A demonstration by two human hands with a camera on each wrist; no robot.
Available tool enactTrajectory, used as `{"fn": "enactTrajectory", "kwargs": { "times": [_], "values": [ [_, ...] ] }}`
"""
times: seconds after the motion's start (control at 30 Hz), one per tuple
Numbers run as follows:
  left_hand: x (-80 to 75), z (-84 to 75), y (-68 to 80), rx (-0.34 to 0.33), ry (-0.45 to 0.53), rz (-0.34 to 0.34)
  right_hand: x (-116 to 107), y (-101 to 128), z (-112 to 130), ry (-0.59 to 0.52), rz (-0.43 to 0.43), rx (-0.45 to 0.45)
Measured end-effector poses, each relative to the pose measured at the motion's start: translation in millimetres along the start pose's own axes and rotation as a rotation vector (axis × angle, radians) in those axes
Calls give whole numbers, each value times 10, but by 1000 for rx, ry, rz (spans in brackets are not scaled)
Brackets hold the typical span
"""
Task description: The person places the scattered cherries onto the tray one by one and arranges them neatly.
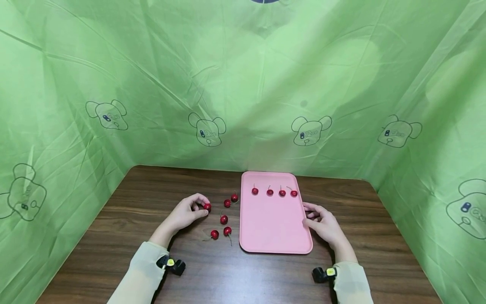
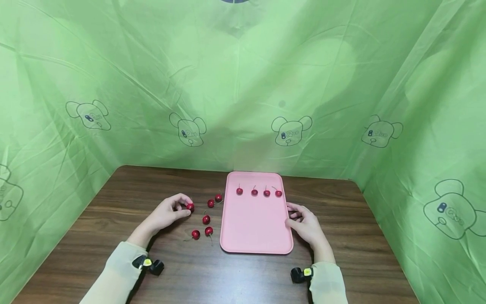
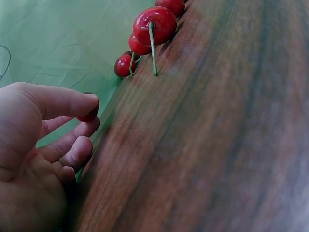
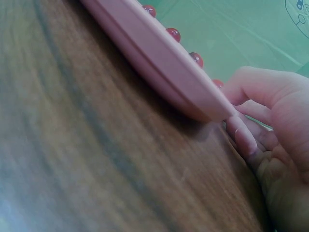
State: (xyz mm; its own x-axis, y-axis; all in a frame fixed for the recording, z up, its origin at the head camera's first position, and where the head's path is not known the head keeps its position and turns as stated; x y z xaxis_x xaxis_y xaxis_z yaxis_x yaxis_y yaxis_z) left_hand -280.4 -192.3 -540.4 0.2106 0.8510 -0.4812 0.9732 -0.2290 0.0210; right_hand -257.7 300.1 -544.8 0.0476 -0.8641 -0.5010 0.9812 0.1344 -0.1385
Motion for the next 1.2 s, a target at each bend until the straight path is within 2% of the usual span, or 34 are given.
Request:
{"fn": "enactTrajectory", "kwargs": {
  "times": [0.37, 0.63, 0.73, 0.9, 1.2],
  "values": [
    [-19, 6, 15, -8, 17, -27, 24, 10, 2, -11, 11, -8],
    [-155, -36, 11, -51, 109, -70, 49, -22, -6, -11, 9, -12],
    [-210, -82, 11, -43, 116, -96, 58, -13, -17, -6, 9, -9],
    [-263, -219, -70, -1, 87, -147, 48, 9, -12, 1, 6, -4],
    [-216, -633, -373, 86, 31, -159, 6, 11, -13, 31, -8, -1]
  ]
}}
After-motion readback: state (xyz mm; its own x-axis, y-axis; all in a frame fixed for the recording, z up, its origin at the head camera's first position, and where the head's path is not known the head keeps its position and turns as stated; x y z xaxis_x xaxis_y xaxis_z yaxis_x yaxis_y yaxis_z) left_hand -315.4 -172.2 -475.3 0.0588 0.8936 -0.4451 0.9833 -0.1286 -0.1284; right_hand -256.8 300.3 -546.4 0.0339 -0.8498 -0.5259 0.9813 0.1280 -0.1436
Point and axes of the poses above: each hand's wrist, its own y-axis away from the middle knuckle, its own x-axis out of the palm, z = x × y, the point moved 5 cm from there along -y, towards the middle knuckle, and after that the axes turned 6 degrees about -x, right-handed, at the moved point
